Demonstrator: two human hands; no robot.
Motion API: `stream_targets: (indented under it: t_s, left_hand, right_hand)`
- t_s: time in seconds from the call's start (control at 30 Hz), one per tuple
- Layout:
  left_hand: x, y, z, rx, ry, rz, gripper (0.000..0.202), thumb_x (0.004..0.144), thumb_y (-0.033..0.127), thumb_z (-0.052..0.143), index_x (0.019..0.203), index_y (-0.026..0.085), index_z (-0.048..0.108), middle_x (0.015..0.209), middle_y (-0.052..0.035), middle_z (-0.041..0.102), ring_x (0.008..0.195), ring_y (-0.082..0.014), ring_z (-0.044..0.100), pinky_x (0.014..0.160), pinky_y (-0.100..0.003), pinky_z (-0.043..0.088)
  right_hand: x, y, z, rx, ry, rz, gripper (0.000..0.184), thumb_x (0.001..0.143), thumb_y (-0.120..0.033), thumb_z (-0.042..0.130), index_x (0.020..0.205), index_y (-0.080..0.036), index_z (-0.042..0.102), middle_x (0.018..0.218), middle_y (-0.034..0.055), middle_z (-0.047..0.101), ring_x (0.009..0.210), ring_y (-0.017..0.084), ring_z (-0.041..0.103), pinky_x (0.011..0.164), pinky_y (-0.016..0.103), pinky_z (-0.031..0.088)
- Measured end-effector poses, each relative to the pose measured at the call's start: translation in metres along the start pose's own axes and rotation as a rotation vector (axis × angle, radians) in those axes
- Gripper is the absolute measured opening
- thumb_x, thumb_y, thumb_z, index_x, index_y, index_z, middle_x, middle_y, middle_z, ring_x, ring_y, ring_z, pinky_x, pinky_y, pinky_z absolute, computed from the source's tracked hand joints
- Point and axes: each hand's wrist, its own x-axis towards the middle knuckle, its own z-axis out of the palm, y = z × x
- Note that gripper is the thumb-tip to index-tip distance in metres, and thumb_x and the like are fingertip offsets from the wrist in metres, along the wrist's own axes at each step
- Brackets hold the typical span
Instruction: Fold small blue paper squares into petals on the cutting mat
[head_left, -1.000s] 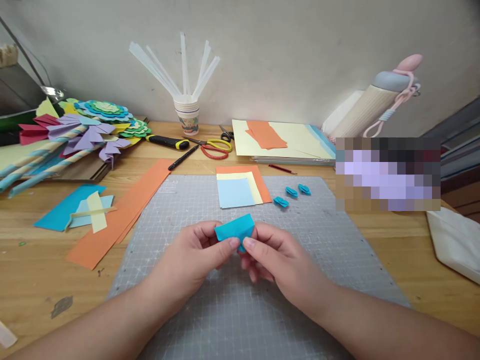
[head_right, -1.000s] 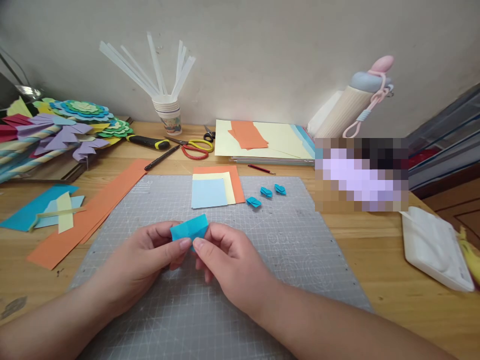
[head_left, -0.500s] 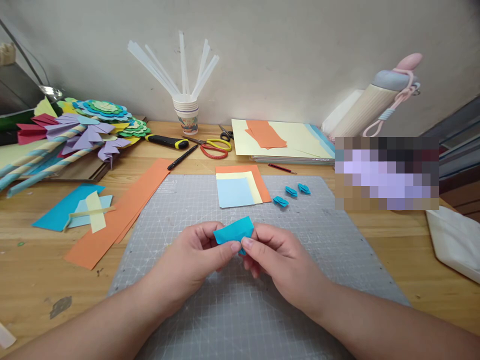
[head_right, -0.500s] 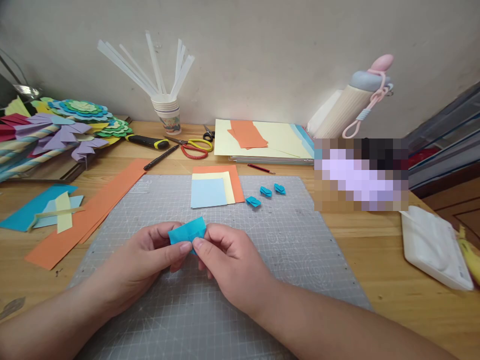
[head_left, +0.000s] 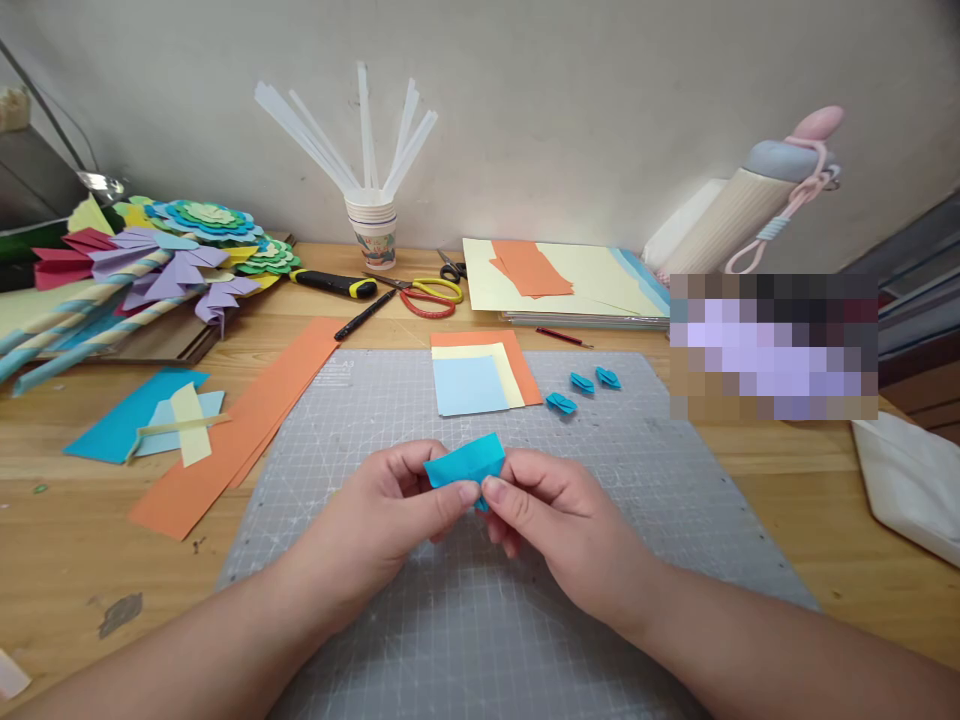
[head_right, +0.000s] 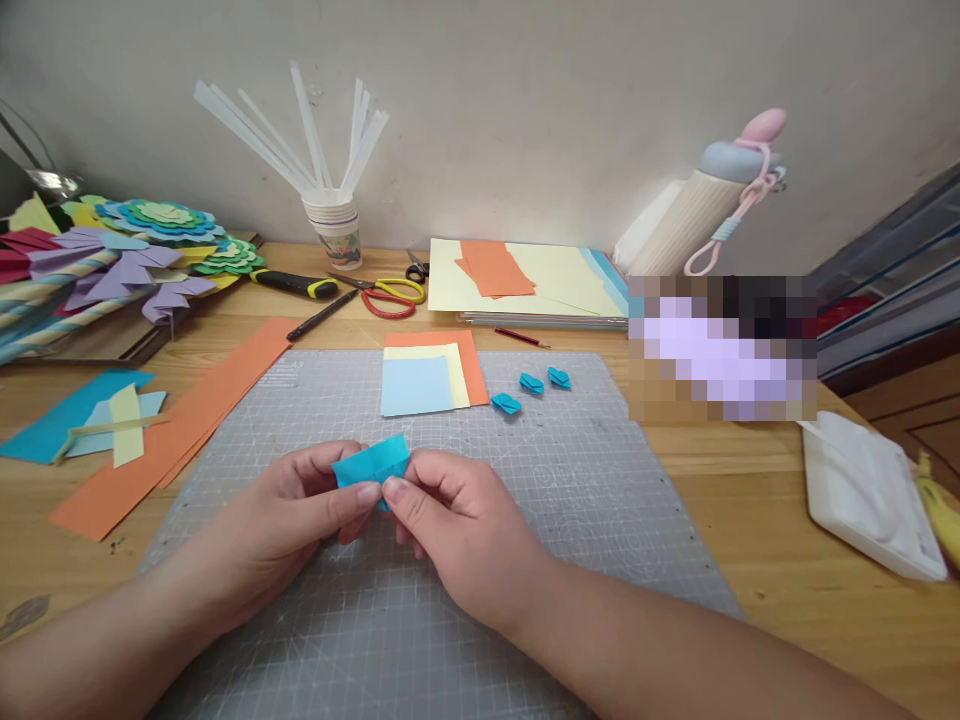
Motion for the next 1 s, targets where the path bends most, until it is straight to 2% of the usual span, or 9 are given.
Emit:
stream_targets:
  t_s: [0.3,0.53,1.0]
  left_hand:
    - [0.0001,0.0014,-0.0011,0.005,0.013,0.005,0.027,0.077,0.035,0.071,0.064,0.017,0.056,0.055,0.005,0.049,0.057,-0.0103,0.039,0.056,-0.024,0.027]
    - [0.0017,0.0001,-0.0017,-0.009,0.022,0.01,0.019,0.077,0.036,0.072,0.074,0.017,0.069,0.058,0.0044,0.049,0.056,-0.0099,0.036,0.056,-0.024,0.027]
    - [0.0005,0.0017,-0.0008,0.011,0.054,-0.018,0.025,0.075,0.035,0.072,0.06,0.017,0.063,0.053,0.0046,0.045,0.054,-0.0105,0.034,0.055,-0.025,0.025]
  right_hand:
    - [-0.0015,-0.001,0.0003,-0.073,0.054,0.006,0.035,0.09,-0.038,0.051,0.06,-0.019,0.048,0.058,-0.0017,0.049,0.054,0.011,0.044,0.053,0.026,0.036]
    - [-0.0011,-0.0015,-0.0005,-0.126,0.082,-0.019,0.037,0.09,-0.038,0.049,0.059,-0.02,0.046,0.057,-0.002,0.048,0.055,0.012,0.044,0.053,0.027,0.034]
    - [-0.0025,-0.0038,0.0003,-0.178,0.088,-0.066,0.035,0.089,-0.035,0.05,0.057,-0.021,0.044,0.056,-0.0026,0.045,0.054,0.012,0.04,0.052,0.027,0.031]
